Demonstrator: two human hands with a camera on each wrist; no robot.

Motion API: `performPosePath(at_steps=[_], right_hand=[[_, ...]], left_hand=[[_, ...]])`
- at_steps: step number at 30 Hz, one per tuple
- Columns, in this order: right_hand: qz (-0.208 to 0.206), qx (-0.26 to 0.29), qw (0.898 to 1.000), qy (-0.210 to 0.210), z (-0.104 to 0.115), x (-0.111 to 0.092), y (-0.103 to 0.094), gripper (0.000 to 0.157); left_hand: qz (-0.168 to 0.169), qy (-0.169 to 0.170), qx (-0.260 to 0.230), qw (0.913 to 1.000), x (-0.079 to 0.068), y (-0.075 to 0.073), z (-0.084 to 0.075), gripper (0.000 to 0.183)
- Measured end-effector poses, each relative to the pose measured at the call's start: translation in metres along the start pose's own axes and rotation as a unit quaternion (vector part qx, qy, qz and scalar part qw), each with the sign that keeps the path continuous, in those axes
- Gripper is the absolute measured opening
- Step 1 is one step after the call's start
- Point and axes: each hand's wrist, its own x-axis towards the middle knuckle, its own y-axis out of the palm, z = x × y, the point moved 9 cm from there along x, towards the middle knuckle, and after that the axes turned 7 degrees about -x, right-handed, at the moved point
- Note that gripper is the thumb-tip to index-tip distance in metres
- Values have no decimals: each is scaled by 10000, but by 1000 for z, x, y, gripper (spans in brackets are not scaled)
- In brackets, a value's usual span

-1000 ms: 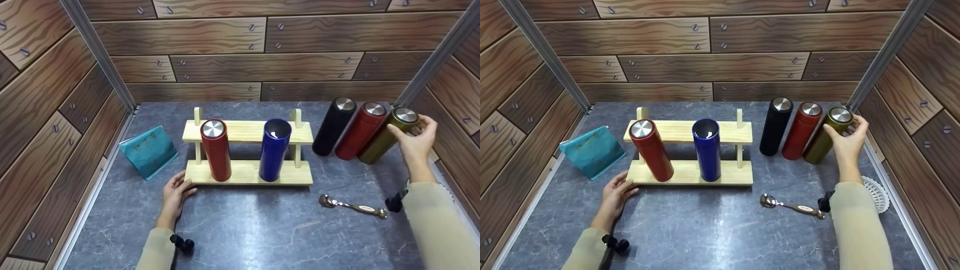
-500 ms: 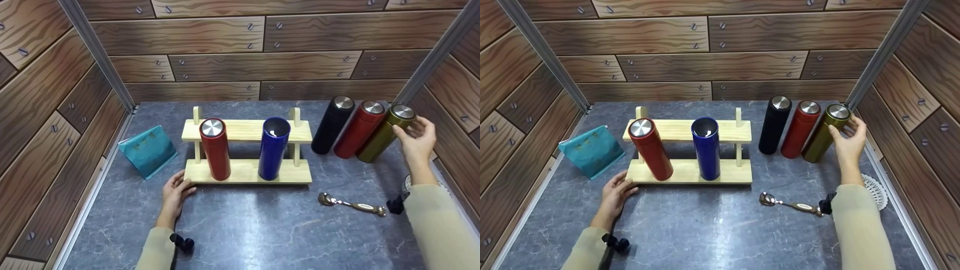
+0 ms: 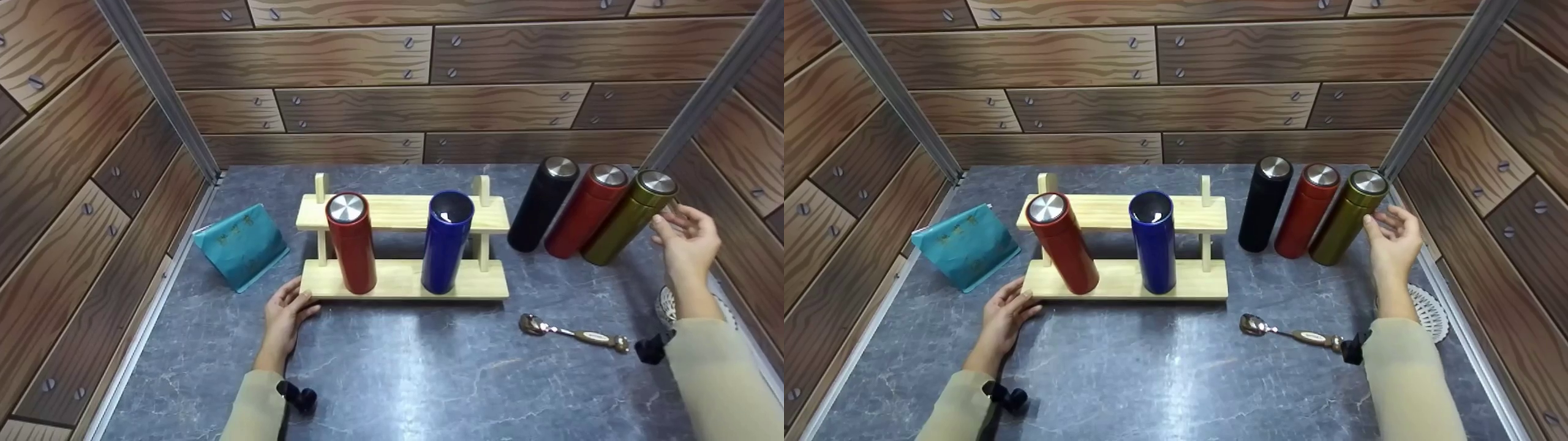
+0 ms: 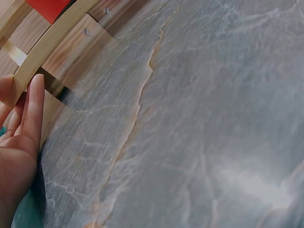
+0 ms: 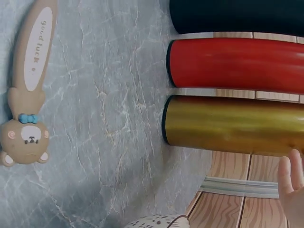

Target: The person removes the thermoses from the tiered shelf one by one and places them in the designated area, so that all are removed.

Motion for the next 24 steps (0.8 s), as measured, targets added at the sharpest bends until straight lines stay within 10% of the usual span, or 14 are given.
performPosePath(at_steps=[24], right_hand=[[926, 673, 9934, 21, -8, -40, 21, 37]], left_hand=[[-86, -129, -69, 9999, -1, 0, 0, 50]])
